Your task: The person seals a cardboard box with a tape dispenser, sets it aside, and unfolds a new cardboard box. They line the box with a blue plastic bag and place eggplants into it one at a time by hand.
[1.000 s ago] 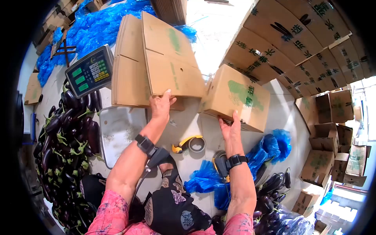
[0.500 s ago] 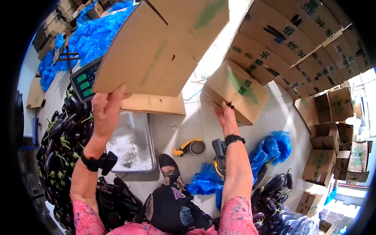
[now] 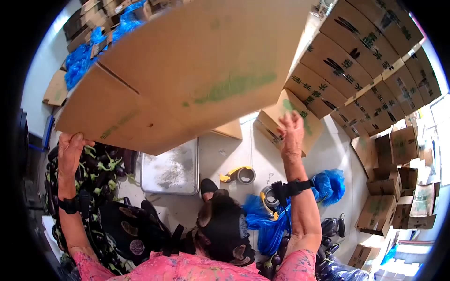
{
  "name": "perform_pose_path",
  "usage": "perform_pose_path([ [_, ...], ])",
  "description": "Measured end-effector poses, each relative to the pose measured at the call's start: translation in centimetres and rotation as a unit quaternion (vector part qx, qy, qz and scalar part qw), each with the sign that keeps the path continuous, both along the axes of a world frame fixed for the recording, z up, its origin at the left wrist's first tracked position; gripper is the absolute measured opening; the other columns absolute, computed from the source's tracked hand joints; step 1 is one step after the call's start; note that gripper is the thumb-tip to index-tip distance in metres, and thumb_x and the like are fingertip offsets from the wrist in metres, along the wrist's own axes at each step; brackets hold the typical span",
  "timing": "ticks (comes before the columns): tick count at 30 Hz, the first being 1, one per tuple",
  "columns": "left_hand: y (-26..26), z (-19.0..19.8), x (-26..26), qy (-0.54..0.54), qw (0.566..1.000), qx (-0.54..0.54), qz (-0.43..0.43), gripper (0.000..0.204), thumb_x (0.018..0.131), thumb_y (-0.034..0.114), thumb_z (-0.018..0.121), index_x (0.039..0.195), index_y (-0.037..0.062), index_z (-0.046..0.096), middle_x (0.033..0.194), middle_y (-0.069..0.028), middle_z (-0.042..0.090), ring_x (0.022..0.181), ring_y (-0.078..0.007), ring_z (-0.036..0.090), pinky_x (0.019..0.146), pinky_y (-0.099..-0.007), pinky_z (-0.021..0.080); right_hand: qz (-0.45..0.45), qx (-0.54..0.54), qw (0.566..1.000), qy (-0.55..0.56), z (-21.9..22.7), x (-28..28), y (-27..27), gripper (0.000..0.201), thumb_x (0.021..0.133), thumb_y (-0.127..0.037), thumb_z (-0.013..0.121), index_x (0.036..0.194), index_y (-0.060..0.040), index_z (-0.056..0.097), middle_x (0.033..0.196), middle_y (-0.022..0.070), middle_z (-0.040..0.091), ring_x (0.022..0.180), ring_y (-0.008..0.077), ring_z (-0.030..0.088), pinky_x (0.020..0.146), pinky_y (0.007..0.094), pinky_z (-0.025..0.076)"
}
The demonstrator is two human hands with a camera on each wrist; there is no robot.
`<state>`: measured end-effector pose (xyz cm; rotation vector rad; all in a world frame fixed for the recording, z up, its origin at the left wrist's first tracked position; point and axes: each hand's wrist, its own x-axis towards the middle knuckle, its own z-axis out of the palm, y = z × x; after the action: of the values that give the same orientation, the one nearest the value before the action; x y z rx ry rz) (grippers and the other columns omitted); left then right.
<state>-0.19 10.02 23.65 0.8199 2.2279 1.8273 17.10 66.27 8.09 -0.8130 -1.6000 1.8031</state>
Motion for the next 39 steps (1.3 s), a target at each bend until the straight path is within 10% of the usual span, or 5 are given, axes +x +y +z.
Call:
perform_pose_path([
  [7, -4.8, -0.1, 3.3, 0.026, 0.984, -0.169, 0.05, 0.017, 0.089, 0.006, 0.059, 0.101, -0.0047, 0.064, 0.08, -0.0041, 0.064, 0.068, -0.0103, 0.056, 0.063, -0.0262, 0.046, 0.137, 0.714, 0.686, 0.021, 15.9, -0.5, -12.6, 0.098, 0.068, -0.043, 0.085, 0.148, -0.0071, 0.041, 0.152, 0.0176, 0.04, 0.137, 0.0363, 0.039, 0.112, 0.0512, 0.031],
  [11, -7.3, -2.3, 3.4, 0.048, 0.979, -0.188, 0.066, 0.022, 0.087, 0.009, 0.06, 0.103, -0.0056, 0.064, 0.081, -0.0054, 0.066, 0.073, -0.0115, 0.058, 0.067, -0.0279, 0.048, 0.428, 0.65, 0.585, -0.228, 17.4, -1.6, -18.3, 0.053, 0.073, -0.028, 0.083, 0.117, -0.0056, 0.065, 0.104, 0.0207, 0.068, 0.104, 0.0379, 0.061, 0.092, 0.0474, 0.044],
  [17, -7.9, -7.3, 0.9, -0.092, 0.988, 0.016, 0.126, 0.047, 0.102, 0.025, 0.055, 0.143, 0.0046, 0.045, 0.133, -0.0087, 0.057, 0.118, -0.0206, 0.058, 0.097, -0.0343, 0.051, 0.586, 0.518, 0.613, -0.114, 16.3, -2.0, -27.0, 0.026, 0.089, -0.024, 0.066, 0.083, 0.0, 0.058, 0.069, 0.0256, 0.058, 0.073, 0.0465, 0.058, 0.062, 0.0505, 0.046],
  [28, -3.4, -10.1, -2.2, -0.065, 0.969, 0.032, 0.235, 0.138, 0.071, 0.07, 0.074, 0.149, -0.018, 0.002, 0.156, -0.0381, 0.014, 0.15, -0.0416, 0.013, 0.122, -0.0386, 0.015, 0.682, 0.344, 0.621, -0.175, 14.7, -0.8, -33.0, 0.052, 0.099, -0.039, 0.048, 0.134, 0.0, 0.052, 0.113, 0.0205, 0.065, 0.108, 0.0333, 0.062, 0.092, 0.0398, 0.046],
  [39, -7.5, -8.2, 0.9, -0.111, 0.968, 0.199, 0.1, 0.067, 0.092, 0.03, 0.068, 0.143, -0.0027, 0.038, 0.126, -0.0106, 0.054, 0.116, -0.0176, 0.051, 0.105, -0.03, 0.04, 0.649, 0.3, 0.692, -0.1, 13.2, -1.9, -34.3, 0.045, 0.1, -0.022, 0.046, 0.136, 0.0031, 0.05, 0.124, 0.0224, 0.061, 0.117, 0.0305, 0.057, 0.102, 0.0355, 0.042],
])
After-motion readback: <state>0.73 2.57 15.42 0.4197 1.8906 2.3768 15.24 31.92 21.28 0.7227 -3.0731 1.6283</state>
